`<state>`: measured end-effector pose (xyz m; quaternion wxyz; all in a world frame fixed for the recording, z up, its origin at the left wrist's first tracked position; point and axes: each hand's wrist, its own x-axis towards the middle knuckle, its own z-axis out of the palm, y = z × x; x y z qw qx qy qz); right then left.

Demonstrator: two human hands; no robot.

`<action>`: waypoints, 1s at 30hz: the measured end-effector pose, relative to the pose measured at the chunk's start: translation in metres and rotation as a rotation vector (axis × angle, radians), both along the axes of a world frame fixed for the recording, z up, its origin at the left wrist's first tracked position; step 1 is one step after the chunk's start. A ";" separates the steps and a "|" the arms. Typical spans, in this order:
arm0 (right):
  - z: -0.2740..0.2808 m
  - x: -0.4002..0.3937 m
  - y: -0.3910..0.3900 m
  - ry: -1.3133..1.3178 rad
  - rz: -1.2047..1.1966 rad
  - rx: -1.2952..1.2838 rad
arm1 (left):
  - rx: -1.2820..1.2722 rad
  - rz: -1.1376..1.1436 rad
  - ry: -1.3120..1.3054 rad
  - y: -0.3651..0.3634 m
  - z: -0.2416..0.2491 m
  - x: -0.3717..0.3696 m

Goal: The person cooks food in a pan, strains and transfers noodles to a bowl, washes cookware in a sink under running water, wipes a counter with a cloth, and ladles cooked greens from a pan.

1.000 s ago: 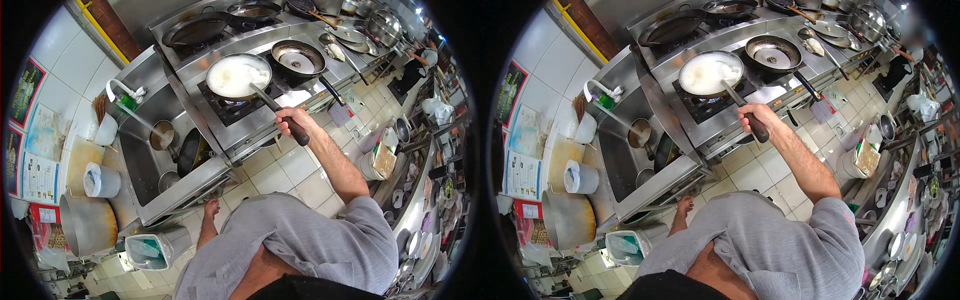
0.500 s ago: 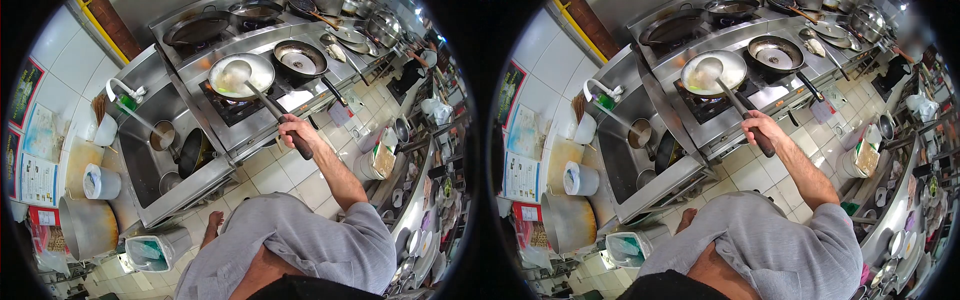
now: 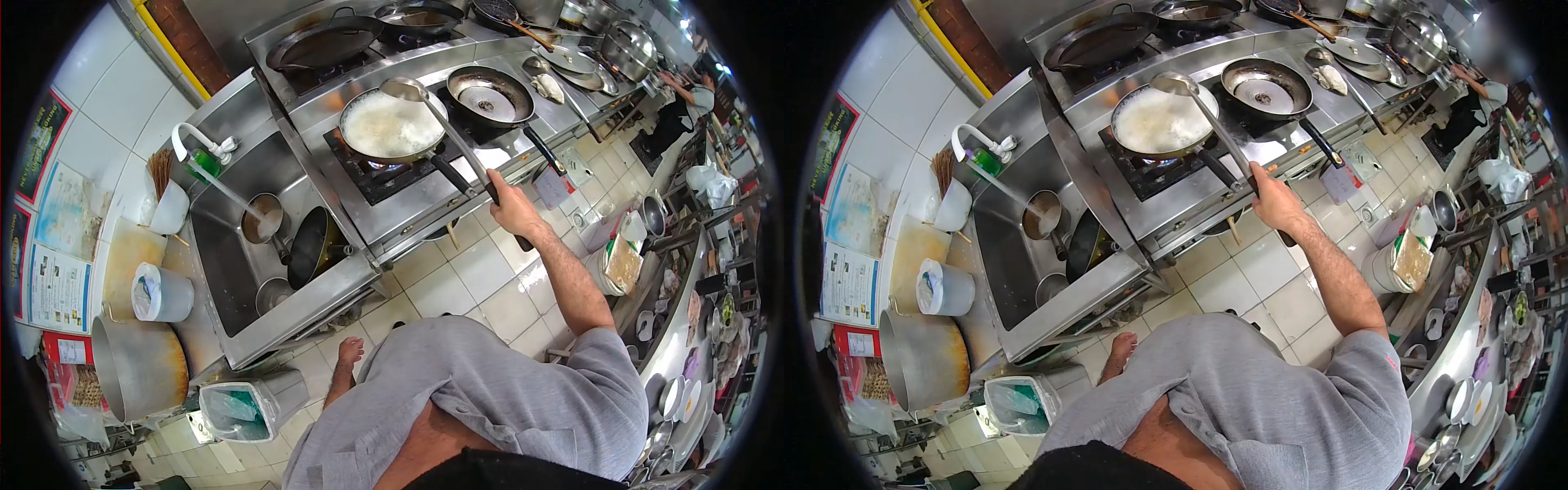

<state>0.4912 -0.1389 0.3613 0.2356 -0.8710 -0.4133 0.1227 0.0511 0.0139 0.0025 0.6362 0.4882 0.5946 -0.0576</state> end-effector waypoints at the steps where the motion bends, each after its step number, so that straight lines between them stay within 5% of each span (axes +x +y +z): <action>1: -0.002 0.003 0.000 -0.035 0.000 -0.002 | -0.005 -0.005 0.014 -0.001 -0.001 -0.002; 5: 0.005 -0.005 0.012 0.404 -0.103 0.077 | -0.017 -0.052 0.049 -0.001 -0.030 -0.019; 8: 0.017 -0.018 0.024 1.073 -0.237 0.291 | -0.064 -0.064 -0.006 -0.002 -0.024 -0.022; 15: 0.034 -0.009 0.028 1.691 -0.193 0.543 | 0.013 0.044 -0.078 -0.001 -0.048 -0.022; 21: 0.022 -0.012 0.020 1.348 -0.117 0.369 | -0.017 -0.030 0.070 0.007 -0.011 -0.001; 27: 0.026 -0.019 -0.007 0.220 0.016 -0.010 | -0.015 -0.033 0.034 0.009 -0.004 -0.001; 30: 0.052 -0.022 -0.017 0.260 -0.049 -0.065 | -0.012 -0.048 0.074 0.006 -0.004 -0.008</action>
